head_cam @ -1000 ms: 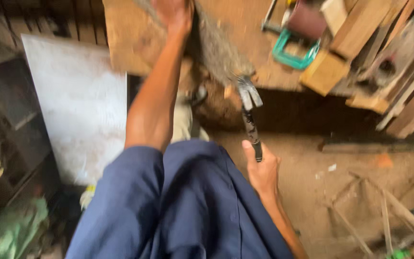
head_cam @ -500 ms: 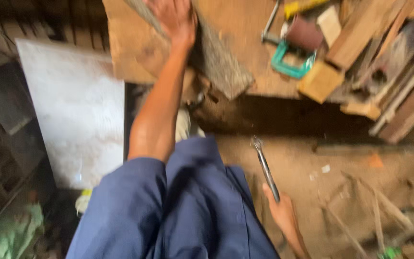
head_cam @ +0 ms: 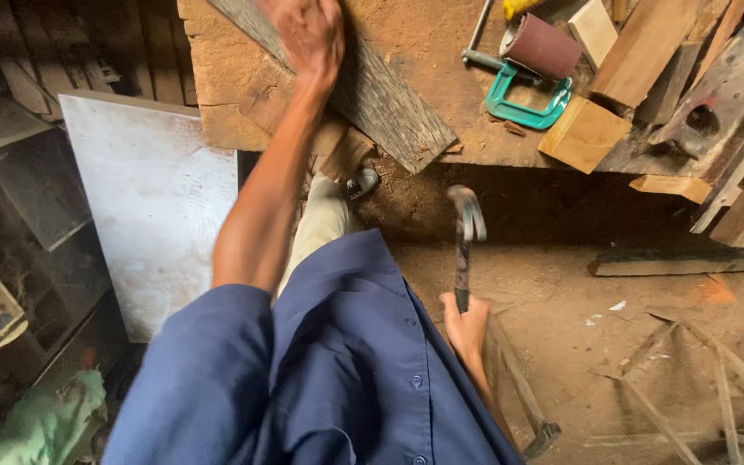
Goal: The person uses a hammer to repeatedly strike the edge of a clamped wooden plank on a workbench, shaping or smoothing the wood. The person holds the plank with one hand and strikes with the other, occasionally adjusting the plank's position.
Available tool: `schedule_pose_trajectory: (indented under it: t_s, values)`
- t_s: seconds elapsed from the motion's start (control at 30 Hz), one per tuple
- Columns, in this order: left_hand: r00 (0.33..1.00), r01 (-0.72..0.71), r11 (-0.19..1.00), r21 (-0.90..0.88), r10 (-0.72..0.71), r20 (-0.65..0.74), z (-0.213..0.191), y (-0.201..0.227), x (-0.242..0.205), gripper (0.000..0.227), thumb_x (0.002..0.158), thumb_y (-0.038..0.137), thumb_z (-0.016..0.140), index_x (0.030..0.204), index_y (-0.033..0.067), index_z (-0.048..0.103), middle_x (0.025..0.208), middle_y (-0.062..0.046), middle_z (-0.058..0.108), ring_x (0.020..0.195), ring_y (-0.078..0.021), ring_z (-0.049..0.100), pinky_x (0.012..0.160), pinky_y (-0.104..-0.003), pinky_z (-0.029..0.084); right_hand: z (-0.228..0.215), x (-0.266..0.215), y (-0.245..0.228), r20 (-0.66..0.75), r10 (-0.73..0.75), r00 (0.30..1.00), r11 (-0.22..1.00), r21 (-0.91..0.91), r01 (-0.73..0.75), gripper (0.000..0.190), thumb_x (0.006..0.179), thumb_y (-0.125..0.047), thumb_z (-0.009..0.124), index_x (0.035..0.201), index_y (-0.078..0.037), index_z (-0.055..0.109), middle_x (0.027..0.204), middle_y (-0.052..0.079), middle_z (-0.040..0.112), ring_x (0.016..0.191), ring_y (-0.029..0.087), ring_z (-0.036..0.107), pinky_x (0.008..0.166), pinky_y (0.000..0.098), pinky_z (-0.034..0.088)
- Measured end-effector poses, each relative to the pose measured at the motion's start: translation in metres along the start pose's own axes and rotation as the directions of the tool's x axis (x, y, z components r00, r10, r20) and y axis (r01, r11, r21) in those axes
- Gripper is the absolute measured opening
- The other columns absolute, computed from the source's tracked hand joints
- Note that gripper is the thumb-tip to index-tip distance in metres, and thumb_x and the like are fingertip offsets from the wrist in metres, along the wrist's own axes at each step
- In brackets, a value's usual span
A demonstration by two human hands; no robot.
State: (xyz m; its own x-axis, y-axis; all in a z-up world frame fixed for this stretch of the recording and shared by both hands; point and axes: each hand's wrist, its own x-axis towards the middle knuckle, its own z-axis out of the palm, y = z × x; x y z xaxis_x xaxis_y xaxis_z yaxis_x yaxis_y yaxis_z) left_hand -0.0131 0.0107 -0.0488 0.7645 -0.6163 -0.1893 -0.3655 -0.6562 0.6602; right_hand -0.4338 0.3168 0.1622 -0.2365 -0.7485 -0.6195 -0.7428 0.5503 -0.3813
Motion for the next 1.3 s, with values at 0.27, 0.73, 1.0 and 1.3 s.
schedule_pose_trajectory:
  t_s: [0.27, 0.73, 1.0, 1.3]
  values:
    - [0.133, -0.99, 0.123, 0.064, 0.717, 0.684, -0.087, 0.068, -0.107, 0.109, 0.068, 0.066, 0.076, 0.15, 0.003, 0.039, 0.151, -0.021, 0.041, 0.142, -0.0345, 0.037, 0.118, -0.058, 0.021, 0.019, -0.025, 0.033, 0.029, 0.077, 0.997, 0.968, 0.239, -0.082, 0.033, 0.084, -0.021, 0.069, 0.062, 0.003, 0.062, 0.05, 0.006, 0.054, 0.048, 0.013, 0.053, 0.047, 0.0371, 0.041]
    - [-0.097, -0.987, -0.162, -0.022, 0.476, 0.874, -0.085, 0.068, -0.14, 0.112, 0.063, 0.057, 0.084, 0.152, 0.0047, 0.042, 0.145, -0.015, 0.047, 0.14, -0.0319, 0.039, 0.121, -0.053, 0.023, 0.012, -0.037, 0.006, -0.024, 0.24, 0.971, 0.899, 0.382, -0.213, 0.039, 0.086, -0.023, 0.068, 0.059, 0.004, 0.057, 0.05, 0.007, 0.052, 0.047, 0.016, 0.051, 0.047, 0.0368, 0.039]
    - [-0.204, -0.954, -0.295, -0.055, 0.5, 0.841, -0.082, 0.094, -0.158, 0.115, 0.058, 0.058, 0.088, 0.15, 0.0052, 0.044, 0.143, -0.01, 0.049, 0.136, -0.0257, 0.043, 0.119, -0.049, 0.026, 0.016, -0.042, 0.029, -0.002, 0.209, 0.978, 0.891, 0.412, -0.19, 0.042, 0.087, -0.026, 0.067, 0.06, 0.003, 0.057, 0.05, 0.008, 0.054, 0.049, 0.016, 0.052, 0.049, 0.0373, 0.04]
    - [-0.23, -0.948, -0.302, -0.1, 0.433, 0.872, -0.069, 0.095, -0.184, 0.124, 0.058, 0.065, 0.087, 0.155, 0.0045, 0.038, 0.148, -0.009, 0.048, 0.138, -0.0251, 0.041, 0.122, -0.045, 0.023, 0.004, -0.055, 0.036, 0.006, 0.197, 0.98, 0.869, 0.462, -0.177, 0.041, 0.089, -0.026, 0.064, 0.062, 0.004, 0.053, 0.052, 0.008, 0.05, 0.052, 0.015, 0.048, 0.049, 0.0382, 0.037]
